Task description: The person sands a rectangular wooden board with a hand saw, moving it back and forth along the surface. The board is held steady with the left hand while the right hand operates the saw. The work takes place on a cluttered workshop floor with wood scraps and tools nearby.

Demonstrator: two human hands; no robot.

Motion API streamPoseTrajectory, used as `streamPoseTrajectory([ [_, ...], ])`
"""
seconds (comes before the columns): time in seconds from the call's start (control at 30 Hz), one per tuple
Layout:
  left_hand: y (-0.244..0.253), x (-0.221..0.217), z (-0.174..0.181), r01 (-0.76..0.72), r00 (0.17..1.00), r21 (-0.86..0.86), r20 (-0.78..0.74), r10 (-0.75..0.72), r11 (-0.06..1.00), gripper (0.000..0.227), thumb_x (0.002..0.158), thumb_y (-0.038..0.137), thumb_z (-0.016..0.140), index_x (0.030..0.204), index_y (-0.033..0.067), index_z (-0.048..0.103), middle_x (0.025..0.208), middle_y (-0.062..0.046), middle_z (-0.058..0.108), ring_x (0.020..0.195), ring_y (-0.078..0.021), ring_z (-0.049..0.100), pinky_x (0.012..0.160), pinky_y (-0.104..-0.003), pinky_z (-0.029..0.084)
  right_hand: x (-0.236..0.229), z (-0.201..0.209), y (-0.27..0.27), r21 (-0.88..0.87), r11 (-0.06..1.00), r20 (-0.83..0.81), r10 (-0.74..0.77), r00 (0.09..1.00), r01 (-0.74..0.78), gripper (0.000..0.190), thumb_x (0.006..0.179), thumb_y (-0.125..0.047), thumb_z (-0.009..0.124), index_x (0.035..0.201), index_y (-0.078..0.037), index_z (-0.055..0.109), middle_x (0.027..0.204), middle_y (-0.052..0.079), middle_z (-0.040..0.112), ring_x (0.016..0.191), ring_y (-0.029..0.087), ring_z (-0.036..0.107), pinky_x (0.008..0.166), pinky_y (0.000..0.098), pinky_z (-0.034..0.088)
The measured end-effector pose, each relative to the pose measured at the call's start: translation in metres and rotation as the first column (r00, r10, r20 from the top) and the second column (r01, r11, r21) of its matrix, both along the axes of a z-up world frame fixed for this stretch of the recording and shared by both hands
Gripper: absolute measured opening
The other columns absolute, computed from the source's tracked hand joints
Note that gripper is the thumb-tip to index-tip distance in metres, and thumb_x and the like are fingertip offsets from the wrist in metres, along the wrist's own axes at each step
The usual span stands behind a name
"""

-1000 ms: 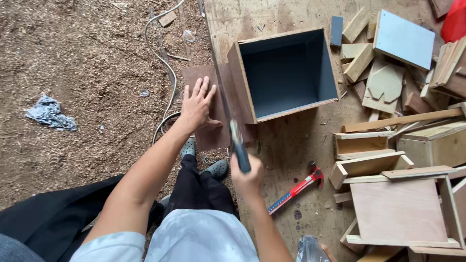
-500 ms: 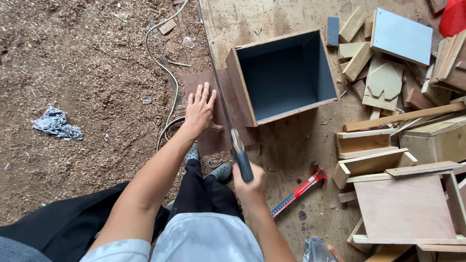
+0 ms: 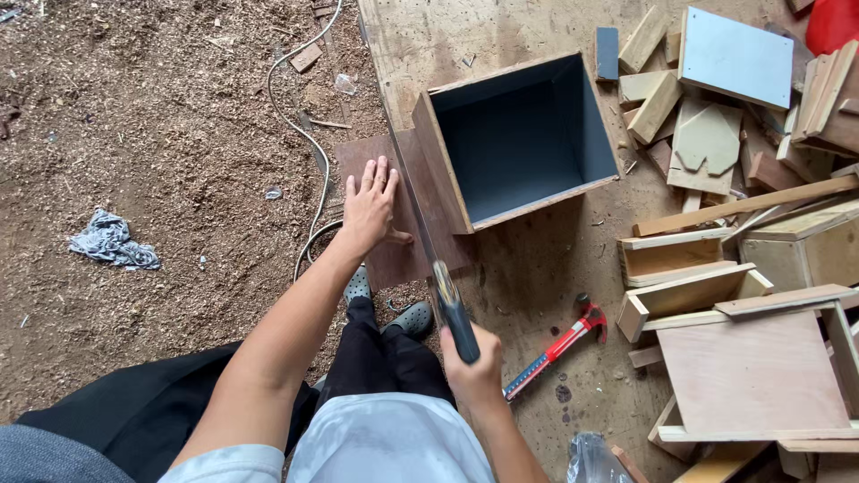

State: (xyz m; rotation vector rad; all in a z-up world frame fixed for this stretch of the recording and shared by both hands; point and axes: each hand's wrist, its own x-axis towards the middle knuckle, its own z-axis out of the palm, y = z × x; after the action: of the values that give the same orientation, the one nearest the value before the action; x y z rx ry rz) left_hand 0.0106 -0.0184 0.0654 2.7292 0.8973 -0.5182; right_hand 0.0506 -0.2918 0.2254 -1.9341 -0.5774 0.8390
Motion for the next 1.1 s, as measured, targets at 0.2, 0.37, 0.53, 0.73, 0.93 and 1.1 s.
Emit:
streamPoseTrajectory([
  [0.2, 0.002, 0.000, -0.003, -0.015, 1.000, -0.002, -0.027, 0.015, 1.000, 0.155, 0.046, 0.085, 0.083, 0.162, 0.0056, 0.019, 0.170, -0.019, 0.009, 0.157, -0.0344, 0.011, 0.119, -0.067, 0.021, 0.024, -0.038, 0.073, 0.070, 0.997, 0.025, 0.037, 0.999, -0.038, 0.025, 0.090, -0.013, 0.067, 0.070, -0.001, 0.060, 0.053, 0.002, 0.054, 0.047, 0.010, 0.050, 0.045, 0.0328, 0.038],
  [0.37, 0.000, -0.003, -0.009, -0.044, 0.999, -0.017, 0.003, 0.044, 0.999, 0.154, 0.043, 0.083, 0.085, 0.161, 0.0069, 0.021, 0.170, -0.017, 0.010, 0.157, -0.0328, 0.010, 0.119, -0.067, 0.020, 0.011, -0.043, 0.053, 0.145, 0.988, 0.151, 0.029, 0.988, -0.052, 0.021, 0.091, -0.014, 0.068, 0.075, -0.002, 0.063, 0.054, 0.005, 0.056, 0.047, 0.014, 0.055, 0.046, 0.0341, 0.042],
  [0.53, 0.002, -0.001, -0.017, -0.041, 0.999, 0.008, 0.013, 0.041, 0.999, 0.143, 0.053, 0.076, 0.084, 0.161, 0.0055, 0.023, 0.168, -0.022, 0.012, 0.155, -0.0352, 0.012, 0.118, -0.063, 0.022, -0.005, -0.045, 0.034, 0.338, 0.936, 0.301, -0.011, 0.953, -0.096, 0.021, 0.092, -0.011, 0.070, 0.076, -0.001, 0.062, 0.057, 0.008, 0.058, 0.047, 0.019, 0.061, 0.048, 0.0338, 0.046],
  [0.73, -0.036, -0.008, 0.049, -0.302, 0.476, -0.837, 0.282, 0.833, 0.456, 0.060, 0.098, 0.051, 0.055, 0.131, 0.0029, 0.069, 0.139, -0.020, 0.067, 0.127, -0.0301, 0.064, 0.109, -0.048, 0.053, 0.009, -0.035, 0.043, 0.430, 0.898, 0.558, -0.189, 0.808, -0.087, 0.015, 0.098, -0.011, 0.069, 0.092, -0.001, 0.060, 0.070, 0.011, 0.063, 0.059, 0.024, 0.067, 0.057, 0.0356, 0.053],
  [0.93, -0.112, 0.024, 0.139, 0.066, 0.747, -0.913, 0.312, 0.587, 0.402, 0.040, 0.096, 0.030, 0.072, 0.119, -0.0012, 0.063, 0.098, -0.013, 0.067, 0.089, -0.0129, 0.057, 0.081, -0.031, 0.051, 0.053, -0.031, 0.054, 0.188, 0.978, 0.585, -0.041, 0.810, -0.086, 0.033, 0.090, -0.014, 0.077, 0.109, 0.002, 0.056, 0.083, 0.015, 0.064, 0.077, 0.037, 0.067, 0.066, 0.0467, 0.053],
  [1.1, -0.143, 0.054, 0.142, 0.289, 0.537, -0.887, 0.461, 0.706, 0.360, 0.042, 0.099, 0.026, 0.062, 0.132, 0.0001, 0.057, 0.113, 0.000, 0.066, 0.102, -0.0088, 0.061, 0.092, -0.028, 0.051, 0.090, -0.030, 0.004, 0.182, 0.937, 0.720, 0.080, 0.689, -0.299, 0.059, 0.071, -0.024, 0.078, 0.115, 0.006, 0.053, 0.107, 0.022, 0.055, 0.097, 0.036, 0.057, 0.085, 0.0445, 0.052],
])
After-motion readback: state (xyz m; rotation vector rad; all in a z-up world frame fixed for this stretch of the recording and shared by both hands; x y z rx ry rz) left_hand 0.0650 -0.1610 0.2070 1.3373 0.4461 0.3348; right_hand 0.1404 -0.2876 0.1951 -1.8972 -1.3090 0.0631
